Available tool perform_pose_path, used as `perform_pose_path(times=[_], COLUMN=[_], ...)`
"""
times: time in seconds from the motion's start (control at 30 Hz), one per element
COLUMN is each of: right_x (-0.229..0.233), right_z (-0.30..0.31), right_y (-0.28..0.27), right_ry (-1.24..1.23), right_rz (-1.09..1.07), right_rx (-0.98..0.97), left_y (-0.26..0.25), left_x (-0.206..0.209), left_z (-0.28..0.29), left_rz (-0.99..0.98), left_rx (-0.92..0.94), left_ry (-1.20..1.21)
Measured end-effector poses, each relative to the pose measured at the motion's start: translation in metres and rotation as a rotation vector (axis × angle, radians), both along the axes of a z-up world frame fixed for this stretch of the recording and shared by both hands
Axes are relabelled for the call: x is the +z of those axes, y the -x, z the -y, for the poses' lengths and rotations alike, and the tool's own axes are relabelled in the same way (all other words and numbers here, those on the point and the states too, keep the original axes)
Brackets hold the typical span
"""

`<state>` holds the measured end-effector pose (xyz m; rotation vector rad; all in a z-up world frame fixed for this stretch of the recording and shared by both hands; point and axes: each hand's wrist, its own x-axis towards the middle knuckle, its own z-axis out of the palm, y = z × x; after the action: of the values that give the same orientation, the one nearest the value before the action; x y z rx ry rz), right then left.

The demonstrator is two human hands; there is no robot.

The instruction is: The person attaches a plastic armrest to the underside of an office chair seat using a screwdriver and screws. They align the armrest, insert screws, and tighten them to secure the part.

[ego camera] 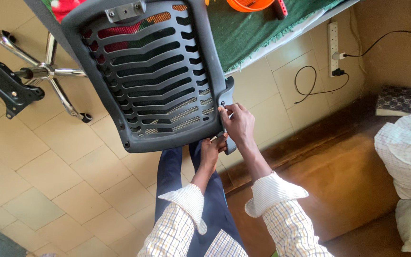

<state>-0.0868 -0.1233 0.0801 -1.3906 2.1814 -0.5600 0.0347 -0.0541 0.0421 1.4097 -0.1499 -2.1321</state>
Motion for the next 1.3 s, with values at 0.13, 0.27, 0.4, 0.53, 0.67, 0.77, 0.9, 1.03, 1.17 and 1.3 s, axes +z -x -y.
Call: perform_pose_path(times=[0.13, 0.27, 0.4, 0.53, 0.67, 0.77, 0.9, 1.03, 1.17, 1.3], right_x=[-0.030, -0.053, -0.036, -0.003, 0.018, 0.017, 0.003, -0.024, -0.049, -0.041], right_z=[-0.009, -0.004, -0.003, 0.004, 0.006, 0.009, 0.000, -0.009, 0.000, 0.006], right_y=[0.002, 0.006, 0.018, 0.013, 0.008, 0.012, 0.019, 0.010, 0.002, 0.000], right_ry=[-0.021, -0.307, -0.414, -0.325, -0.002, -0.001, -0.029, -0.030, -0.298, -0.512], right_rz=[-0.091, 0.329, 0.943, 0.332, -0.026, -0.096, -0.174, -0.202, 0.282, 0.495], right_rx=[-0.088, -0.432, -0.580, -0.282, 0.085, 0.120, 0.158, 0.087, -0.435, -0.614], left_y=[-0.001, 0.001, 0.007, 0.001, -0.002, -0.004, -0.006, -0.005, -0.005, -0.004], left_x=[-0.014, -0.022, -0.027, -0.026, -0.017, -0.012, -0.009, -0.009, -0.010, -0.007], left_z=[-0.010, -0.017, -0.032, -0.039, -0.039, -0.035, -0.036, -0.036, -0.033, -0.035], left_rz=[-0.006, 0.032, 0.109, 0.192, 0.209, 0.368, 0.370, 0.410, 0.319, 0.337], left_rx=[-0.011, -0.047, -0.137, -0.422, -0.523, -0.733, -0.588, -0.623, -0.613, -0.634], left_ry=[0.003, -0.015, 0.274, 0.309, 0.355, 0.263, 0.391, 0.469, 0.368, 0.352])
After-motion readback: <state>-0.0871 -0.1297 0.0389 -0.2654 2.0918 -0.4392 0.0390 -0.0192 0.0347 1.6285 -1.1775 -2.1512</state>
